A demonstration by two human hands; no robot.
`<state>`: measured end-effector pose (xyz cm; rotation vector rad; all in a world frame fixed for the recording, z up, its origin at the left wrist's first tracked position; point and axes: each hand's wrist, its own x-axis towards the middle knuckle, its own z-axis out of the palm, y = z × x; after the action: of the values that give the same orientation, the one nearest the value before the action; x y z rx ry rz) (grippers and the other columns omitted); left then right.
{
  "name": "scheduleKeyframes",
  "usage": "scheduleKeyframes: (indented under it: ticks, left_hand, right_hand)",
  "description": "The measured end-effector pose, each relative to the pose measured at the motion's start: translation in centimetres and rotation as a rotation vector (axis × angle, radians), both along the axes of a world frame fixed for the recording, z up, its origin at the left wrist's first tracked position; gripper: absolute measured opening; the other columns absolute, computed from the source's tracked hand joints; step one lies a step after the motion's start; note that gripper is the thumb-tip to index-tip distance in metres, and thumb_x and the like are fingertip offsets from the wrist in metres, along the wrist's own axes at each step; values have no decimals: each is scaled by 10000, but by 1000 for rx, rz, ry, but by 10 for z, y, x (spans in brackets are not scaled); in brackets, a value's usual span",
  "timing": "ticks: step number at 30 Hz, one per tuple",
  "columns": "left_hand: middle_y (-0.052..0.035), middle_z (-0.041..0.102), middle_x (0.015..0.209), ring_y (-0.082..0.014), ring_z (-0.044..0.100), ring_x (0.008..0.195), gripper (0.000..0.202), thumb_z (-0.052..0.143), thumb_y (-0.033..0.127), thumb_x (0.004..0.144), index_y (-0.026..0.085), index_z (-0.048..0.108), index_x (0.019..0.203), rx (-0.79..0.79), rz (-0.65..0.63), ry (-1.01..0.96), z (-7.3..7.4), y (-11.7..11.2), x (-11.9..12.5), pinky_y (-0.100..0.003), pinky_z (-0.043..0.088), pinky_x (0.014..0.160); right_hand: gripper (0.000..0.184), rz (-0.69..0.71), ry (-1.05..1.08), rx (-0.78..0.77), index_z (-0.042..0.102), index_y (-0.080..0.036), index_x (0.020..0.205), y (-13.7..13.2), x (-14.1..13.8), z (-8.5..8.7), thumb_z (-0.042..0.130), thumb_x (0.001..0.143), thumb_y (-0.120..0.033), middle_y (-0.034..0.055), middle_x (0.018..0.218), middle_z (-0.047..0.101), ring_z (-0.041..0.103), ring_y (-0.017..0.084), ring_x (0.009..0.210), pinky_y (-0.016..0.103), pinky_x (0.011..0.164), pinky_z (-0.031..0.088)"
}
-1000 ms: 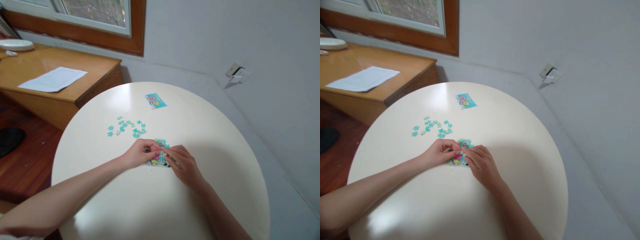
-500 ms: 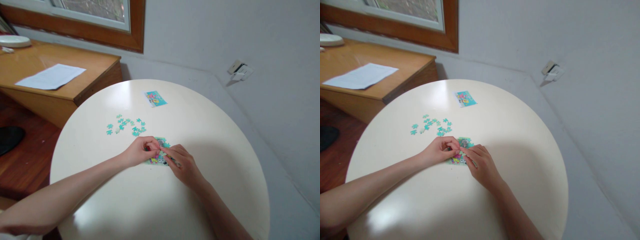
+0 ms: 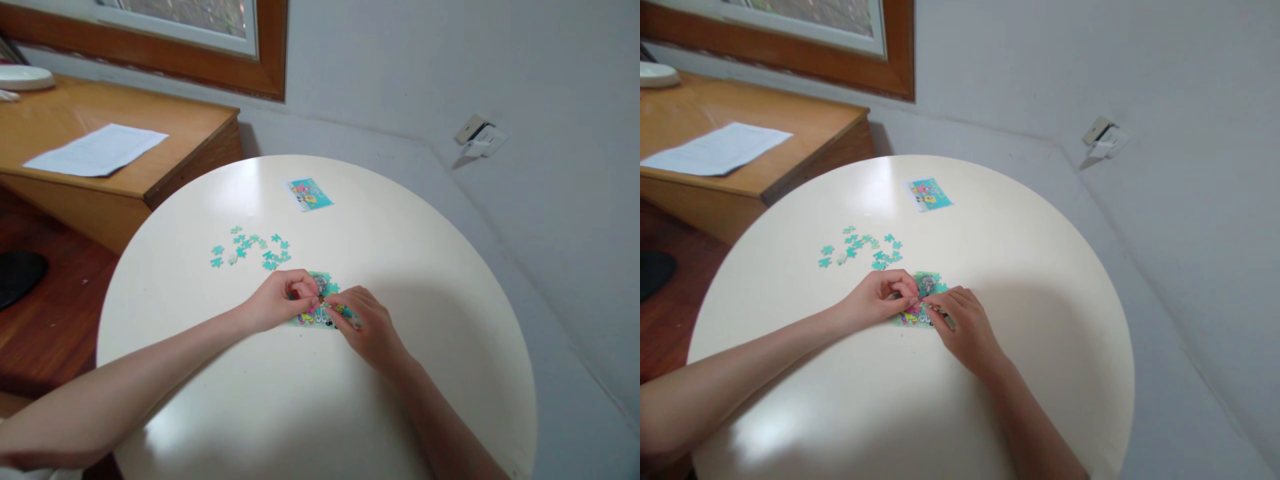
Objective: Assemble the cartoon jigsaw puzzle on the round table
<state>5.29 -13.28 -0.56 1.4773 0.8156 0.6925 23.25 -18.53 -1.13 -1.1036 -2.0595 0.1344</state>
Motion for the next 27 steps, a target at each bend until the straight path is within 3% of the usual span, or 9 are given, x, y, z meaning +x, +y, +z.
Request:
scheduleKeyframes:
  ticks: [6,12,21,27]
  left_hand:
    - [25,585,545,-86,520,518,104,612,229,686,141,559,700,50,8,41,-1,0,0,-206,411,539]
    - [9,608,596,-94,537,574,90,573,235,736,145,574,723,185,28,89,-1,0,-3,-233,444,610]
    - [9,571,611,-105,526,610,119,509,237,770,150,579,729,318,17,204,2,-1,-6,-232,447,608]
    - [-18,638,729,-125,560,684,123,500,237,772,160,594,752,415,14,258,1,0,-9,-250,459,660]
  right_hand:
    - [69,-92,62,-48,612,-214,825,2,5,-1,581,797,-159,10,712,664,603,135,653,262,638,484]
    - [215,-205,136,-170,650,-223,1003,5,18,-2,540,819,-209,3,740,672,597,123,655,250,635,489]
    - [158,-343,328,-313,707,-200,828,14,35,0,592,741,-264,14,707,688,580,126,612,257,580,451]
    - [222,-336,455,-443,714,-182,839,17,45,-2,640,698,-336,32,684,688,566,130,560,260,533,417]
